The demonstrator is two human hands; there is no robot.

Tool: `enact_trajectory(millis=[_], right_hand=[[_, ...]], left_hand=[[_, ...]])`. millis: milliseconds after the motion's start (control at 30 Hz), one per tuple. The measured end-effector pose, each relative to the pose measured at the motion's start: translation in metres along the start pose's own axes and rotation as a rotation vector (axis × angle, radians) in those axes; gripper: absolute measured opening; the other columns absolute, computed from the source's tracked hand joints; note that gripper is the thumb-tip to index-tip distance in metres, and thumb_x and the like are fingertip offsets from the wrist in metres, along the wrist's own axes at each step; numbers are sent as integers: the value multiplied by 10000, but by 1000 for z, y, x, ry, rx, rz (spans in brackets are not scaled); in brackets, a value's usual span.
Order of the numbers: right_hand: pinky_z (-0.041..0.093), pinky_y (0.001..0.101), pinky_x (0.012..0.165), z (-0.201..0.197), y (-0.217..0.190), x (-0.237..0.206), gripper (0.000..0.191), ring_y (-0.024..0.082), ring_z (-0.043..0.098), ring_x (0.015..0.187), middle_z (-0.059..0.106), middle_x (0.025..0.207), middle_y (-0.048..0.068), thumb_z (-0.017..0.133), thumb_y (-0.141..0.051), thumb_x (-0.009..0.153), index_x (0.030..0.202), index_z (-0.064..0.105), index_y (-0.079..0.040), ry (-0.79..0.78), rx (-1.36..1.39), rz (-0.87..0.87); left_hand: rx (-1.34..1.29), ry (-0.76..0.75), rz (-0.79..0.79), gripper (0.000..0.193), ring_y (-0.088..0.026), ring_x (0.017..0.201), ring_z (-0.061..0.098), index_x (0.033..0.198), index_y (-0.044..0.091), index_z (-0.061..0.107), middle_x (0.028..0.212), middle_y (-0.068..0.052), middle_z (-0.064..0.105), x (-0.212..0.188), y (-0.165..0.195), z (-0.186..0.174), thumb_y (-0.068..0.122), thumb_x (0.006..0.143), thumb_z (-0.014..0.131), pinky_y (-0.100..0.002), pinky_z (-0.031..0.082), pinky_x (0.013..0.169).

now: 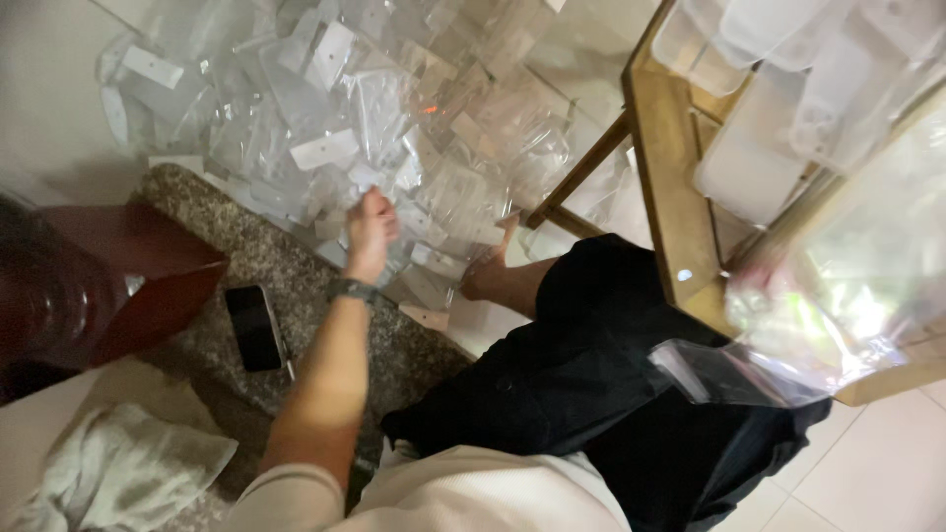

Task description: The person sits on the floor and repeatedly picks up translucent phone cases, places each into a small plastic bag, and seals the bag. The person handles the cases and bags one at a time, stacking the sealed packages on the lap.

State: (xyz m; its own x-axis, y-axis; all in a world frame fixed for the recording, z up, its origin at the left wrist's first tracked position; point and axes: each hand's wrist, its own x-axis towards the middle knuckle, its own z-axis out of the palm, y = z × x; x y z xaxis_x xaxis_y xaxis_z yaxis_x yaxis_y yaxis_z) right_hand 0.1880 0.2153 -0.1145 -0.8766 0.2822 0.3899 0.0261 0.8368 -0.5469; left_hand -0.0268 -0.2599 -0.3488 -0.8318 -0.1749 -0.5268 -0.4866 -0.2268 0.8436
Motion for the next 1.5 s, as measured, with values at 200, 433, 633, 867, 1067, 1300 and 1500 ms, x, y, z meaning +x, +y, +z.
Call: enact_trajectory(millis=[200,433,633,867,1067,1300,1500], right_hand=[[527,433,912,-25,-17,-5,280,335,661,1063,680,1237,231,470,-207,1146,1249,620,6,242,840,199],[538,469,822,-42,-27,-27,364,354,677,954,680,1164,263,419,-302,1165,1251,589,8,93,1492,392],[450,485,1103,-25,-35,-50,393,400,673,1196,668,1225,339,409,-242,1117,1146,612,93,-16,893,495],[580,484,778,-10,-39,-50,325,449,745,995,716,1222,354,481,-77,1082,1376,572,27,65,1236,601],[607,450,945,7,-53,-30,345,389,740,1083,720,1236,294,509,-112,1045,1288,589,119,-57,1204,626],[657,450,856,6,-79,-10,436,336,731,1135,731,1232,244,564,-104,978,1383,545,55,-181,1118,638],[673,411,860,9,-82,-17,425,267,740,1088,740,1179,175,569,-147,997,1383,568,32,-189,1121,568]], left_hand=[[-30,-270,98,286,-42,531,334,966,152,616,635,63,416,-19,70,6,359,1077,452,-233,276,466],[246,-454,436,257,-29,615,367,1111,51,719,707,82,427,-12,140,112,218,1104,524,-224,288,519],[767,-208,1016,371,-284,775,671,888,4,709,831,-159,731,-14,187,248,363,952,780,-392,518,662],[772,-204,1129,184,-332,868,771,948,33,707,911,-155,776,-33,208,268,217,937,705,-420,583,740],[530,-499,1407,115,-151,852,723,1147,-7,717,958,-110,743,-108,258,230,101,1116,691,-277,568,749],[833,-802,1811,133,-103,552,547,1075,58,794,733,-21,666,-192,311,231,175,1025,755,-248,394,449],[931,-1075,2004,130,-74,491,540,1041,119,810,702,3,664,-191,306,257,168,1029,690,-213,389,397]])
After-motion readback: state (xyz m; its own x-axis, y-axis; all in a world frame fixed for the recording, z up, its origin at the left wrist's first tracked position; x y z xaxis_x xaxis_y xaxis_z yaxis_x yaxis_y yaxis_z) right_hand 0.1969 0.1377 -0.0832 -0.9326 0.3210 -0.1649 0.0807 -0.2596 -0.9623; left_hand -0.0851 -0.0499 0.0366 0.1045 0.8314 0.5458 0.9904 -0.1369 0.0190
